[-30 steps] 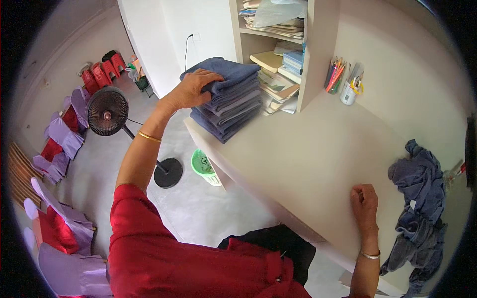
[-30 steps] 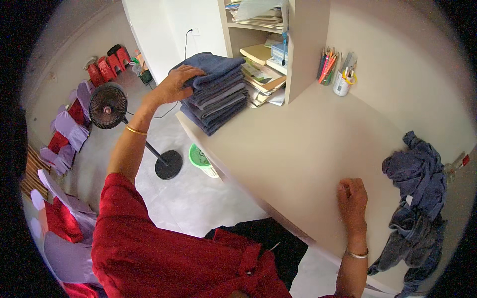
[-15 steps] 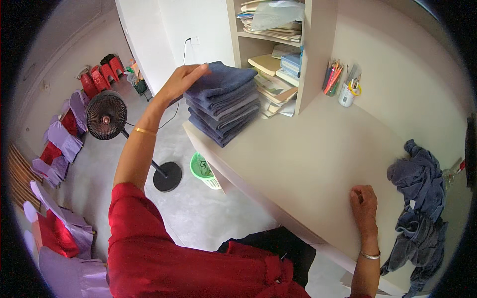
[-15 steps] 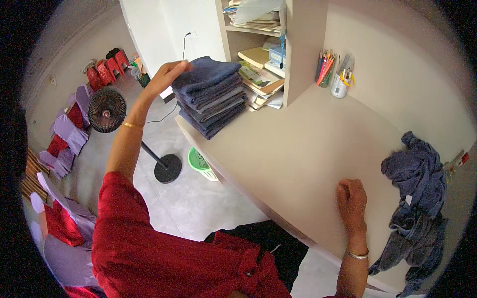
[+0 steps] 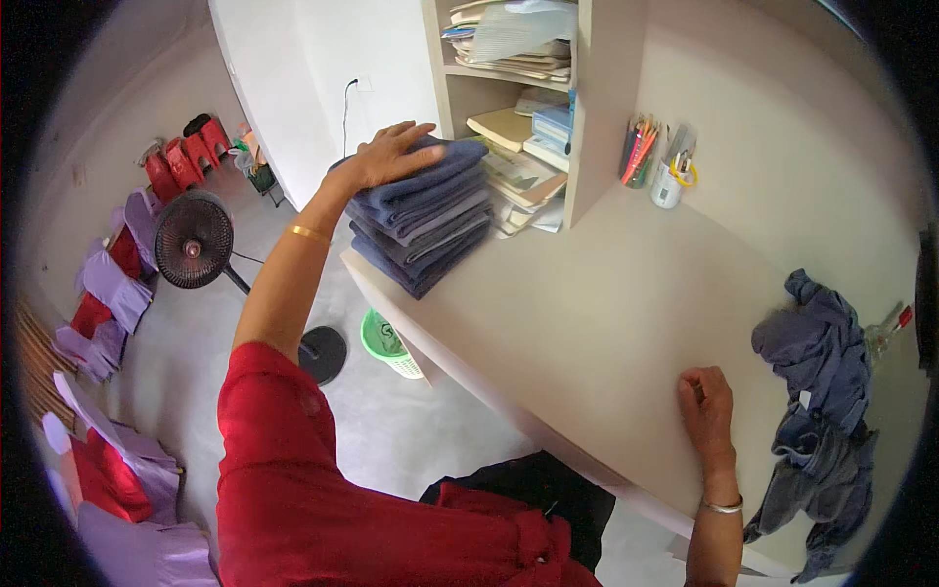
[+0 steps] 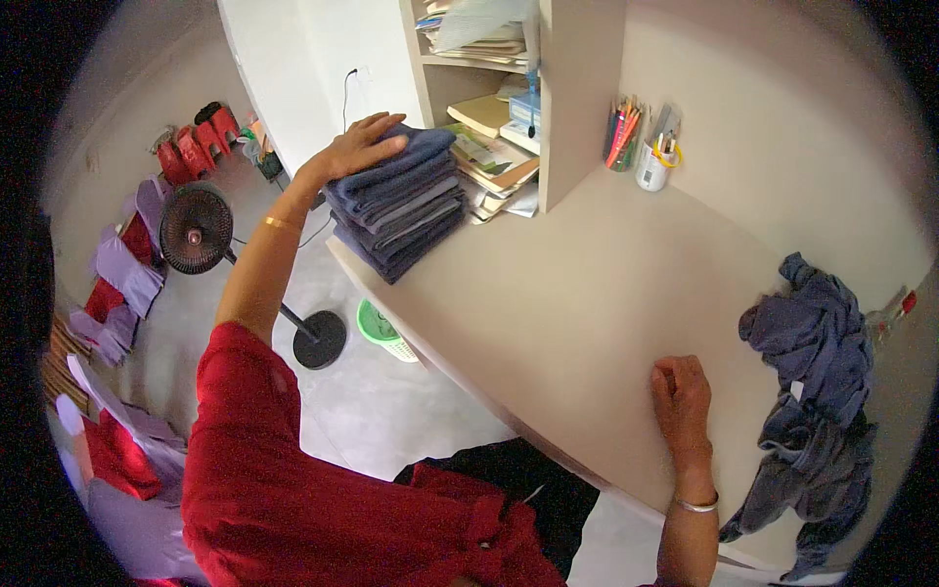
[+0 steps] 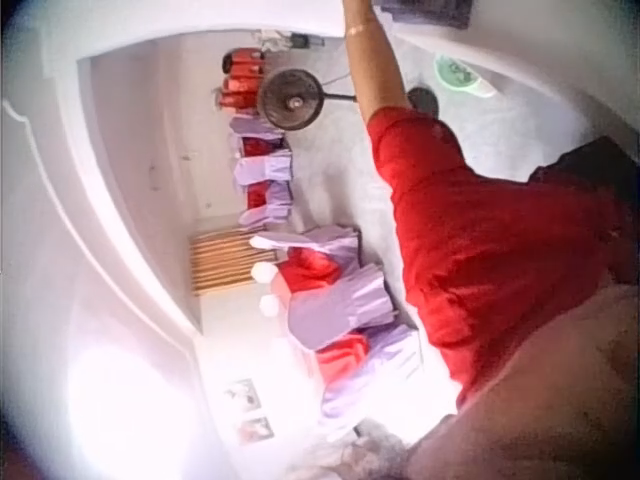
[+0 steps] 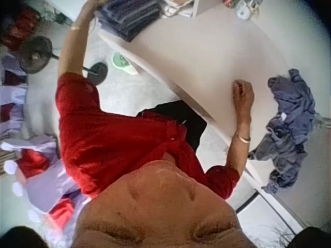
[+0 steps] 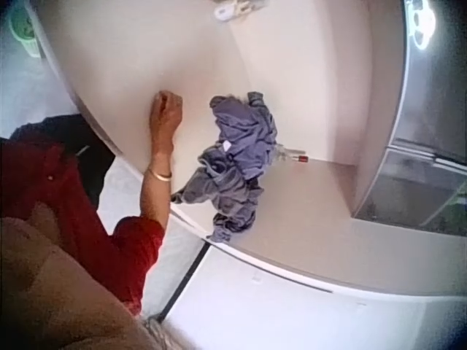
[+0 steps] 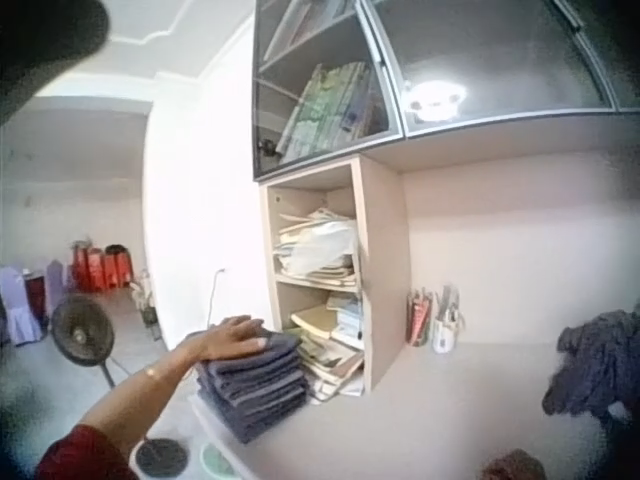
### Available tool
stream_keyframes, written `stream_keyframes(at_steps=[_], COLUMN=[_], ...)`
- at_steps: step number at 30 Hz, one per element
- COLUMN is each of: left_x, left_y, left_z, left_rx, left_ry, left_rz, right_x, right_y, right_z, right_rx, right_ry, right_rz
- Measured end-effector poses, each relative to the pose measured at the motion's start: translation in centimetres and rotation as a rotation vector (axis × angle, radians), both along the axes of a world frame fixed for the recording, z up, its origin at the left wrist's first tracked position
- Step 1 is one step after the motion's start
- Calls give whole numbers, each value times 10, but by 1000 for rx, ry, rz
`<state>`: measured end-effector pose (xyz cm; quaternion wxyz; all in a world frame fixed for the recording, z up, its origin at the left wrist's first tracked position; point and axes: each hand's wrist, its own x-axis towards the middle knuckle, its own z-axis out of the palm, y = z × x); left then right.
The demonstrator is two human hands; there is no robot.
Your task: The recorder is folding several items of clothing on a desk.
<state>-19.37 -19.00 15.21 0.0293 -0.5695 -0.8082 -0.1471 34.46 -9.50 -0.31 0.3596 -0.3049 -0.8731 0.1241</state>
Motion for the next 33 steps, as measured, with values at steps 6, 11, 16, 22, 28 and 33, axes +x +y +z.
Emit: stream_keyframes(at_steps=[6, 11, 16, 22, 28, 33], left_x=[35, 93, 215, 211, 212, 217], left_y=[-27, -49, -120, -196, -213, -202], left_z=[-9, 2, -85, -338, -389, -380], left_rx=[-68, 377, -226, -344, -635, -646], left_ry=[143, 110, -625, -763, -1008, -788], left_rz=[-133, -426, -977, -705, -679, -519], right_x=[-4, -2, -1, -4, -3, 2], right_y=[-5, -4, -7, -8, -4, 1], right_z=[6, 1, 3, 11, 5, -3], right_rx=[-63, -60, -10, -51, -24, -16], right_ry=[23, -2, 16, -20, 2, 24], right_rz=[35, -3, 34, 15, 47, 22])
